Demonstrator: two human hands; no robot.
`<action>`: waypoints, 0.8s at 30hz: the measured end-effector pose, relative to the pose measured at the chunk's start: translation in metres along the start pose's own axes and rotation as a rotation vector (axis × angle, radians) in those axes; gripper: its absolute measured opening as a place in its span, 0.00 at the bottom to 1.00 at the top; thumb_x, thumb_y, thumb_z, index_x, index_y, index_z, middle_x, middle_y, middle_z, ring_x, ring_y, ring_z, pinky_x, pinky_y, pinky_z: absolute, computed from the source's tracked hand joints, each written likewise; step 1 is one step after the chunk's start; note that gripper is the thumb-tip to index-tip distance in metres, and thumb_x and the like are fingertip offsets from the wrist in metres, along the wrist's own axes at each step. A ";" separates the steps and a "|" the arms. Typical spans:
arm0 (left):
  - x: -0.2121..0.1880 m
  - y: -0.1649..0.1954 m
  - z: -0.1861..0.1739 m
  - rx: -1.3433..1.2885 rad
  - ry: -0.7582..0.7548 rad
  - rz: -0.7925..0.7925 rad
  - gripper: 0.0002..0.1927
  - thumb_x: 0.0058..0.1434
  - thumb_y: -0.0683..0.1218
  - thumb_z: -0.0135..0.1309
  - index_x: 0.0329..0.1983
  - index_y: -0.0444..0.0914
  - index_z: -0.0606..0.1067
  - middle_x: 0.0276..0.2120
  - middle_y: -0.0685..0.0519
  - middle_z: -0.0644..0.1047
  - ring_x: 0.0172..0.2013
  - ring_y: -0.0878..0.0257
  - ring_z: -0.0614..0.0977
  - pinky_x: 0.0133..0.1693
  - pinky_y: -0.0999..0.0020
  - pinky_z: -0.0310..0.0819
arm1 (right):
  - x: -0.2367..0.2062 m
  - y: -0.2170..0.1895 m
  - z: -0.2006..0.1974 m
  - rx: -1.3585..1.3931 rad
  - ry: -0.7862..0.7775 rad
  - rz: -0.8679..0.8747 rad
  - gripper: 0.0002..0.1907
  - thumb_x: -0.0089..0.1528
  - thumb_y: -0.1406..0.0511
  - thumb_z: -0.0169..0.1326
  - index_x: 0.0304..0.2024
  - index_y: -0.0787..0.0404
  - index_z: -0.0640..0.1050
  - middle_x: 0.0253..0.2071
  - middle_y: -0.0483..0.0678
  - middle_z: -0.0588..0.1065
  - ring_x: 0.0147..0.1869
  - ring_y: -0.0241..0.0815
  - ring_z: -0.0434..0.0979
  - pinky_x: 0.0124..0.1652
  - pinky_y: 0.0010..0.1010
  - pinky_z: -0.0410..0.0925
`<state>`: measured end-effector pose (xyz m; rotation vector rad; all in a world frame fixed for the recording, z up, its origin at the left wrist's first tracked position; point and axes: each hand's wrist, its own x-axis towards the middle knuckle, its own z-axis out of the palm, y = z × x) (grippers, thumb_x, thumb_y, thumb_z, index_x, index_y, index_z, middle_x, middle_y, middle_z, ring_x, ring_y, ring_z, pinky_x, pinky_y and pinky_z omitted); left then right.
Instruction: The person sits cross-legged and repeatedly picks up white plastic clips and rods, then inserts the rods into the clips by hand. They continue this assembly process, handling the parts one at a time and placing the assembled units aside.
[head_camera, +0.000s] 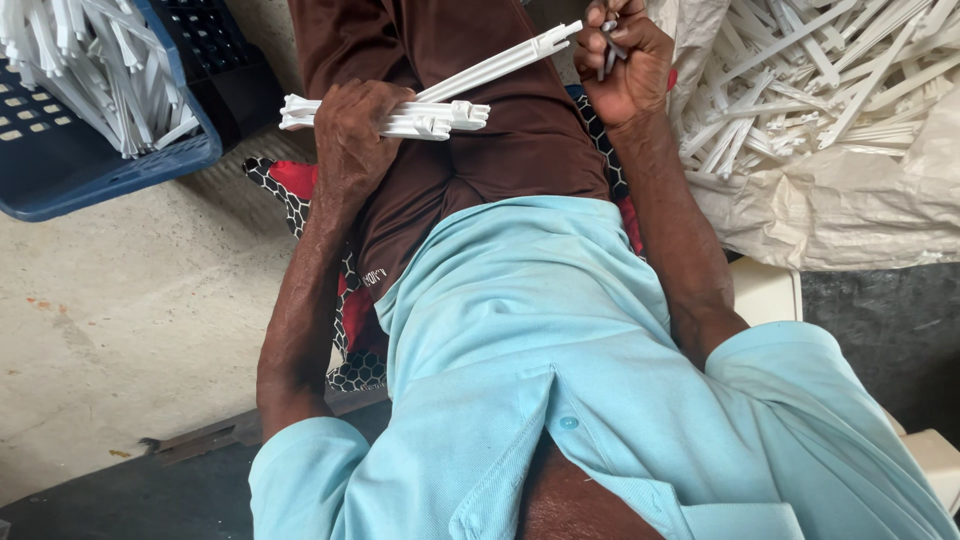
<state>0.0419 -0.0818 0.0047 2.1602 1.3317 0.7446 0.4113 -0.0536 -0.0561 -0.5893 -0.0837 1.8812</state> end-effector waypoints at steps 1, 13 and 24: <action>0.000 0.000 0.000 -0.001 0.004 -0.005 0.09 0.66 0.45 0.67 0.42 0.38 0.79 0.34 0.54 0.83 0.33 0.63 0.80 0.36 0.61 0.66 | 0.001 0.000 0.000 0.000 0.065 -0.006 0.08 0.65 0.72 0.45 0.45 0.62 0.73 0.40 0.51 0.75 0.36 0.40 0.74 0.35 0.27 0.69; -0.004 -0.005 0.003 0.027 0.025 0.016 0.10 0.66 0.46 0.69 0.42 0.39 0.79 0.34 0.54 0.82 0.35 0.62 0.81 0.36 0.61 0.68 | -0.002 -0.008 0.025 -0.564 0.092 -0.114 0.14 0.69 0.57 0.61 0.43 0.60 0.77 0.29 0.41 0.71 0.24 0.27 0.66 0.24 0.22 0.58; -0.004 -0.003 -0.003 0.045 -0.021 0.025 0.10 0.70 0.48 0.66 0.45 0.38 0.79 0.35 0.52 0.83 0.34 0.61 0.81 0.37 0.60 0.67 | -0.010 -0.022 0.054 -1.381 -0.115 -0.328 0.13 0.70 0.63 0.71 0.47 0.66 0.83 0.41 0.47 0.80 0.44 0.32 0.78 0.42 0.22 0.71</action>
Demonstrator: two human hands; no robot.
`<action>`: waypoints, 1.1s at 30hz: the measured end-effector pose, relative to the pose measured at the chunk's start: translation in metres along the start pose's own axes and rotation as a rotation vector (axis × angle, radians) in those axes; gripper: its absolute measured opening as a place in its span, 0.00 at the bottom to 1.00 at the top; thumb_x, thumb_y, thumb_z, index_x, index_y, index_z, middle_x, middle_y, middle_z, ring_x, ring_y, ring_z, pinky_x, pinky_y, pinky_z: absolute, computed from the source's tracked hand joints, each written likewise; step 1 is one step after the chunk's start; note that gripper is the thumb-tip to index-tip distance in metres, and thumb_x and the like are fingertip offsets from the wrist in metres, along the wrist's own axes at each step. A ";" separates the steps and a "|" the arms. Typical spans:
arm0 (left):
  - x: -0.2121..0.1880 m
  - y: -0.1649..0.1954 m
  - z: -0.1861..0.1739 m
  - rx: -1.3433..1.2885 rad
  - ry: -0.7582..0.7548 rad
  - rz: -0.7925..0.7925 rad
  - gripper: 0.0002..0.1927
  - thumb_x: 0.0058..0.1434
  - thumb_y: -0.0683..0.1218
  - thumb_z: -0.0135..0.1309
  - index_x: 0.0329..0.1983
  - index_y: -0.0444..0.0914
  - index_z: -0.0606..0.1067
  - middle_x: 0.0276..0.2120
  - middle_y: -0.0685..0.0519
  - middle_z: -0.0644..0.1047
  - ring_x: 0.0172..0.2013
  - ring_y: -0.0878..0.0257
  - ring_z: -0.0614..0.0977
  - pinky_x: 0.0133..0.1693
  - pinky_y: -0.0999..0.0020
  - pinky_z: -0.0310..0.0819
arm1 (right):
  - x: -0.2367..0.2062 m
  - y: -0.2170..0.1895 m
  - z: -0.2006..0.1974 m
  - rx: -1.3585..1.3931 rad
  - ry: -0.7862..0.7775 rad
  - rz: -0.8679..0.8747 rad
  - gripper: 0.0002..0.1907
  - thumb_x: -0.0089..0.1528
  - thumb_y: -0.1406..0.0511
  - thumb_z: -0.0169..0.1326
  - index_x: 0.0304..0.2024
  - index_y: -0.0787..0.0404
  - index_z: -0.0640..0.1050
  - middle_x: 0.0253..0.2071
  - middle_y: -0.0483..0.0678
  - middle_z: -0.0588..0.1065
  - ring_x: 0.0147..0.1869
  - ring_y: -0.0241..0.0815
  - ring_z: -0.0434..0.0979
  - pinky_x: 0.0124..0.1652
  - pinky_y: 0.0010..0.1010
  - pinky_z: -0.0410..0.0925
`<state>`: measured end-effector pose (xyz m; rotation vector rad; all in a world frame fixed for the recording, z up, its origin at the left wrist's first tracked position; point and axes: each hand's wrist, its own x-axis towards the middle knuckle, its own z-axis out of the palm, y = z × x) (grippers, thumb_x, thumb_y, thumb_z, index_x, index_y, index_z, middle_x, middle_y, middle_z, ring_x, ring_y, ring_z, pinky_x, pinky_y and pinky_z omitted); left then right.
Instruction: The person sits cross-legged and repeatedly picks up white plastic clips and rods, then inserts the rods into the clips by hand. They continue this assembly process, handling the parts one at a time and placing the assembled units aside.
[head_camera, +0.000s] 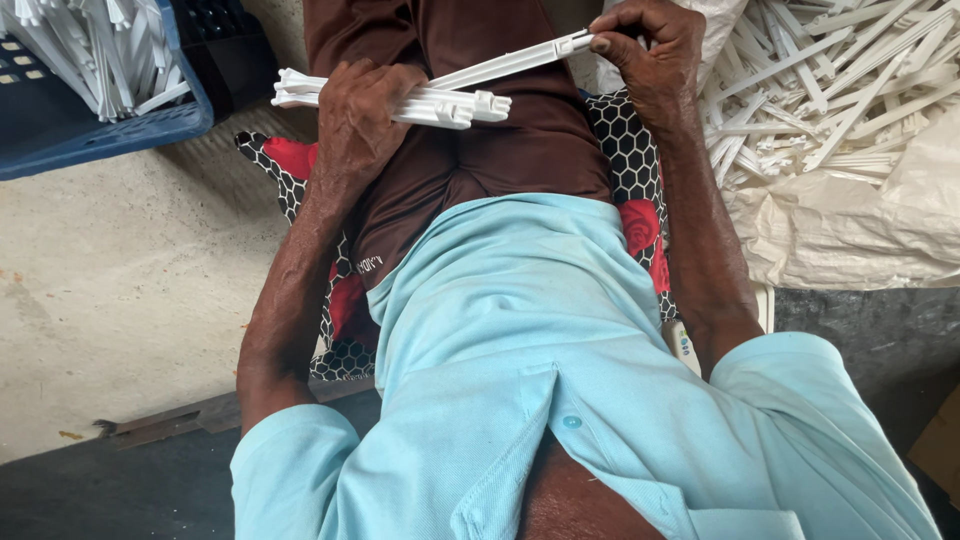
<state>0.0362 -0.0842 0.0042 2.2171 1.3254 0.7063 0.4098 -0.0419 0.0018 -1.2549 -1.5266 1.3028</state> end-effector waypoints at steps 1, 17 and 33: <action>-0.001 0.002 -0.002 -0.016 0.009 -0.016 0.10 0.70 0.48 0.65 0.47 0.38 0.79 0.36 0.52 0.83 0.34 0.61 0.81 0.37 0.60 0.67 | 0.000 -0.002 0.000 -0.038 -0.010 -0.016 0.14 0.69 0.63 0.71 0.47 0.67 0.83 0.42 0.47 0.80 0.43 0.32 0.76 0.42 0.22 0.70; -0.008 -0.008 0.010 0.002 0.018 -0.030 0.05 0.68 0.44 0.66 0.42 0.38 0.82 0.33 0.50 0.82 0.37 0.61 0.82 0.40 0.60 0.68 | -0.005 0.030 0.012 -0.302 -0.081 -0.006 0.29 0.77 0.45 0.45 0.33 0.60 0.69 0.27 0.41 0.65 0.28 0.31 0.64 0.30 0.27 0.60; -0.008 -0.003 0.009 0.051 0.019 -0.002 0.05 0.65 0.43 0.65 0.42 0.37 0.82 0.32 0.51 0.81 0.35 0.59 0.80 0.39 0.59 0.66 | -0.008 0.033 0.009 -0.337 -0.050 -0.133 0.29 0.79 0.44 0.51 0.37 0.60 0.70 0.29 0.41 0.65 0.32 0.30 0.65 0.32 0.22 0.62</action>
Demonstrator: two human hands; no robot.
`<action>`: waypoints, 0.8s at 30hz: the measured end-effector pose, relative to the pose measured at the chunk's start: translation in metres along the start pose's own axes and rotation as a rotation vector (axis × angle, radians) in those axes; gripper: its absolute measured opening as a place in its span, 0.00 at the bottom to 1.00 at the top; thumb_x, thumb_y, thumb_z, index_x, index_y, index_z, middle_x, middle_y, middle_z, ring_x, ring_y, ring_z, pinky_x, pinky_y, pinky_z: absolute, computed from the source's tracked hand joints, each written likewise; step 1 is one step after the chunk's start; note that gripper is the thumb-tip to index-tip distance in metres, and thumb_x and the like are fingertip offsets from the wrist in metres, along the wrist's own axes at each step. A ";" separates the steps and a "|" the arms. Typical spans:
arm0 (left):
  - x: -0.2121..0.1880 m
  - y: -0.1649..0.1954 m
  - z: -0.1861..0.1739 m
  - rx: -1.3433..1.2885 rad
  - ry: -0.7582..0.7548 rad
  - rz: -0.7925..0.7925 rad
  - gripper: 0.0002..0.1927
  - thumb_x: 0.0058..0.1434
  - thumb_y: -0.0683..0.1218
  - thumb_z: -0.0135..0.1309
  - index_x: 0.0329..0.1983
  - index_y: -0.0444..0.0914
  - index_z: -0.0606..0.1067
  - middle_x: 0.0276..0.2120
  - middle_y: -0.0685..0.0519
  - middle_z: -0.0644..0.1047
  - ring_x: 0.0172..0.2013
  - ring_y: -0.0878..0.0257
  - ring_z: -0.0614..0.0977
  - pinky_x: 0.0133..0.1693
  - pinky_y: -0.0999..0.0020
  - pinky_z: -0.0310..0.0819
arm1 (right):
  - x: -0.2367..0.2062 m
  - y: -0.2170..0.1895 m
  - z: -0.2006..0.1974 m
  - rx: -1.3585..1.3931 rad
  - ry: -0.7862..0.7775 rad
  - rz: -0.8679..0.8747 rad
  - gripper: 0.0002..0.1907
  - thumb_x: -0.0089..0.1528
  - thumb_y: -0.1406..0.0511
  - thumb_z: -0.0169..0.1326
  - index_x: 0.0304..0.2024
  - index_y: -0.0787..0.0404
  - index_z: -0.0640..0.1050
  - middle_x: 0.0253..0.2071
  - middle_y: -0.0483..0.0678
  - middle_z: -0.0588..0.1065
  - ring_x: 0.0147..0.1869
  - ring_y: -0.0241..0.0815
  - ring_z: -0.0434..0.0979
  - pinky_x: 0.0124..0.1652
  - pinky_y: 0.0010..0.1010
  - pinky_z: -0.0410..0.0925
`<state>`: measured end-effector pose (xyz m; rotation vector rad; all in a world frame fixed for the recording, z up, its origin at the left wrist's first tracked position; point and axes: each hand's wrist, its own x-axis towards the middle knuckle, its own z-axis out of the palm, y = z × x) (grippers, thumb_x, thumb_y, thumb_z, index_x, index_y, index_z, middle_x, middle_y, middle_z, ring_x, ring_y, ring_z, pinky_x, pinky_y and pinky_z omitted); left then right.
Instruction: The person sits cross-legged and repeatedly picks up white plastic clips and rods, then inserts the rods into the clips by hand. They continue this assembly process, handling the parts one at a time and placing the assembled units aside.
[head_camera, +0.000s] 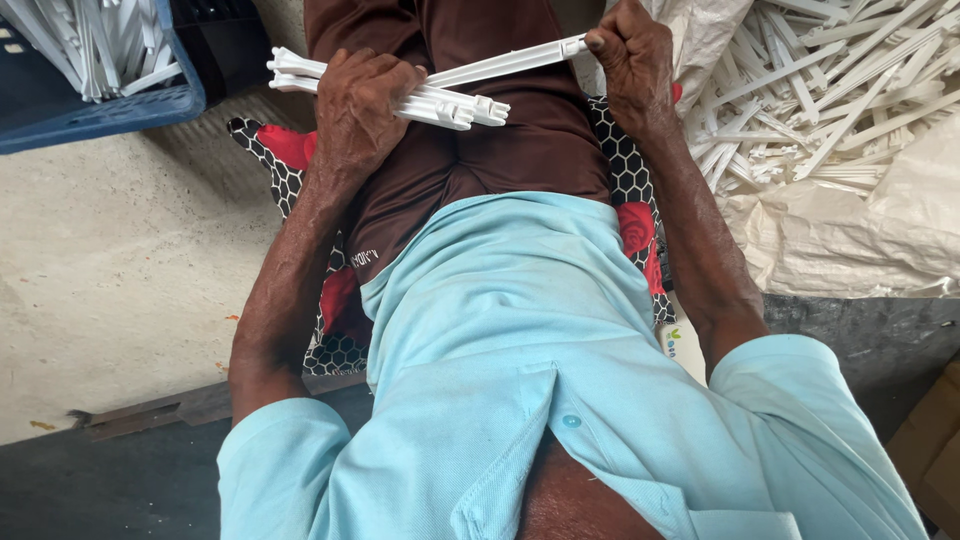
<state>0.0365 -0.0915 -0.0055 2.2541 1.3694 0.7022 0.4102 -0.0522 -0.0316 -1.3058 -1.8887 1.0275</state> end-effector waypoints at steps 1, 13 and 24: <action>0.000 0.000 -0.001 0.001 0.008 0.012 0.05 0.65 0.43 0.65 0.42 0.37 0.82 0.33 0.51 0.81 0.36 0.59 0.80 0.40 0.59 0.66 | 0.001 0.004 0.003 0.117 -0.007 0.064 0.29 0.76 0.44 0.51 0.35 0.60 0.69 0.27 0.40 0.64 0.29 0.30 0.64 0.29 0.22 0.60; -0.001 0.003 -0.001 -0.004 0.053 0.040 0.06 0.65 0.43 0.64 0.43 0.38 0.82 0.36 0.52 0.82 0.37 0.60 0.80 0.41 0.60 0.67 | -0.009 -0.027 -0.010 0.264 -0.081 0.112 0.24 0.79 0.47 0.47 0.44 0.61 0.67 0.28 0.41 0.63 0.26 0.30 0.59 0.26 0.23 0.57; -0.004 0.004 0.001 0.014 0.065 0.044 0.04 0.66 0.42 0.63 0.42 0.39 0.81 0.36 0.53 0.82 0.37 0.61 0.80 0.40 0.62 0.66 | -0.006 -0.006 -0.001 0.405 -0.048 0.214 0.29 0.74 0.44 0.48 0.28 0.57 0.64 0.22 0.39 0.60 0.20 0.28 0.58 0.21 0.22 0.53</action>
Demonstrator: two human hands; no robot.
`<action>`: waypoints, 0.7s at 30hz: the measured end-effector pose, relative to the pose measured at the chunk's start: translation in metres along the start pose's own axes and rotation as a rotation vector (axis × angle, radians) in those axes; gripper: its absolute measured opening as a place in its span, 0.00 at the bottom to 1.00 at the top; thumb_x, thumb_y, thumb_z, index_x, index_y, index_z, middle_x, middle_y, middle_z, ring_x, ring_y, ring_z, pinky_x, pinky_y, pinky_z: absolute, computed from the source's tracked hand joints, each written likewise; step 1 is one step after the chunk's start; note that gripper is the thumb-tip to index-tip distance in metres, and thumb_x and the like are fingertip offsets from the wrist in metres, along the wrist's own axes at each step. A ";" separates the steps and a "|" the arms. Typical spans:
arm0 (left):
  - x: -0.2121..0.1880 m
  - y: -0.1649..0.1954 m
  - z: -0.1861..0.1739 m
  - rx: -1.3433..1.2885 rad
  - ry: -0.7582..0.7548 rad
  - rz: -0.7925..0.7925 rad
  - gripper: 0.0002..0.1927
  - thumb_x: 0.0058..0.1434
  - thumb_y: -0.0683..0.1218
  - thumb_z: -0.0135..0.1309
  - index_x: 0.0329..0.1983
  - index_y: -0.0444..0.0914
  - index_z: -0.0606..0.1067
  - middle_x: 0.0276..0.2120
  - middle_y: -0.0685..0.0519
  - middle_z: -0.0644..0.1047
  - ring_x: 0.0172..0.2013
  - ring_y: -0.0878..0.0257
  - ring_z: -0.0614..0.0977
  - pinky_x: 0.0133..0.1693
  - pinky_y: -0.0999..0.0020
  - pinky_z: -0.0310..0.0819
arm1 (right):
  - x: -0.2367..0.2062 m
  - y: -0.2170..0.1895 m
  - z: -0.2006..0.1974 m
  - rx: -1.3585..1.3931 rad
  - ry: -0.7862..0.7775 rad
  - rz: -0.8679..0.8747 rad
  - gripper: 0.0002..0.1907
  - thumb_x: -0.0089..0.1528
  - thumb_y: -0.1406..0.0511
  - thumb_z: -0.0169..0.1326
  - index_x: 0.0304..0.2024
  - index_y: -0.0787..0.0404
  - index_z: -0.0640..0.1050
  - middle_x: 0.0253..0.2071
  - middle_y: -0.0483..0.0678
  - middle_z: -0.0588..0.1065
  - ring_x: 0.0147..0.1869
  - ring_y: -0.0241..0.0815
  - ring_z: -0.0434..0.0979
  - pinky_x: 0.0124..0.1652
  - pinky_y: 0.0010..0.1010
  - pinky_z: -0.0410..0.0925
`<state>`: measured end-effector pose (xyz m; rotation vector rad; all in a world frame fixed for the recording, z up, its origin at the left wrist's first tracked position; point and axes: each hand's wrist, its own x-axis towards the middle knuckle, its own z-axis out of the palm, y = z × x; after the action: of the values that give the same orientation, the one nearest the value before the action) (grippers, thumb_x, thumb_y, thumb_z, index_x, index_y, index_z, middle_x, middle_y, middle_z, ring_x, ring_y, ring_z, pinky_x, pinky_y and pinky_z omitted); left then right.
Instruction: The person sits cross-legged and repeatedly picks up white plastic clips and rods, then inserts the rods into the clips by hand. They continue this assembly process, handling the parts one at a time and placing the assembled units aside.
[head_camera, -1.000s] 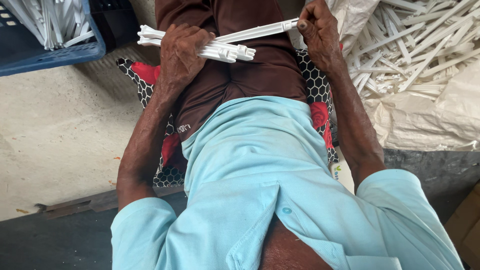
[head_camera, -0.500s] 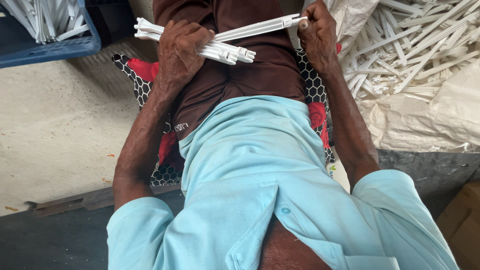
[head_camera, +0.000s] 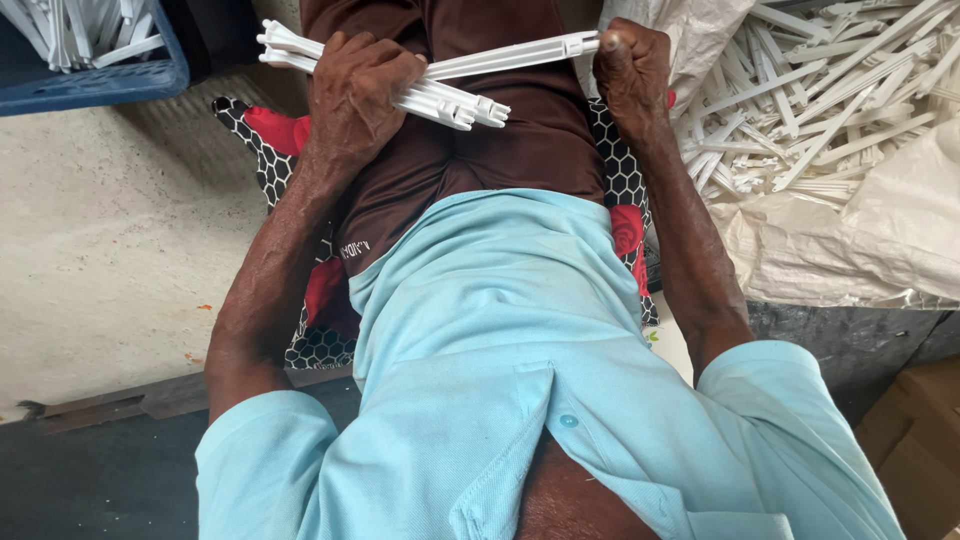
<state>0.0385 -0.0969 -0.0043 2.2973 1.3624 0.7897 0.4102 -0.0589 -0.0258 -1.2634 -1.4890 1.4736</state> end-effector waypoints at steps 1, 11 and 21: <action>0.000 0.000 0.001 -0.015 0.006 0.007 0.05 0.65 0.42 0.63 0.43 0.38 0.81 0.36 0.53 0.82 0.37 0.61 0.80 0.40 0.61 0.66 | -0.002 0.000 0.001 -0.075 0.016 -0.054 0.28 0.74 0.43 0.47 0.33 0.58 0.65 0.23 0.39 0.61 0.23 0.28 0.60 0.23 0.23 0.55; 0.000 0.002 0.000 -0.004 0.010 0.043 0.06 0.63 0.43 0.63 0.41 0.37 0.80 0.38 0.52 0.82 0.39 0.60 0.81 0.40 0.61 0.66 | -0.003 -0.008 -0.002 -0.256 -0.007 -0.132 0.27 0.78 0.46 0.45 0.35 0.59 0.66 0.26 0.40 0.62 0.26 0.30 0.62 0.25 0.25 0.58; -0.003 0.002 0.001 -0.009 0.017 0.024 0.07 0.63 0.45 0.64 0.41 0.39 0.79 0.39 0.53 0.81 0.41 0.60 0.80 0.42 0.61 0.66 | -0.006 -0.011 0.001 -0.176 0.048 -0.083 0.28 0.73 0.42 0.45 0.41 0.60 0.67 0.24 0.38 0.62 0.24 0.28 0.60 0.23 0.24 0.57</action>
<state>0.0394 -0.1009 -0.0045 2.3089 1.3384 0.8233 0.4087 -0.0639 -0.0138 -1.3127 -1.6478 1.2732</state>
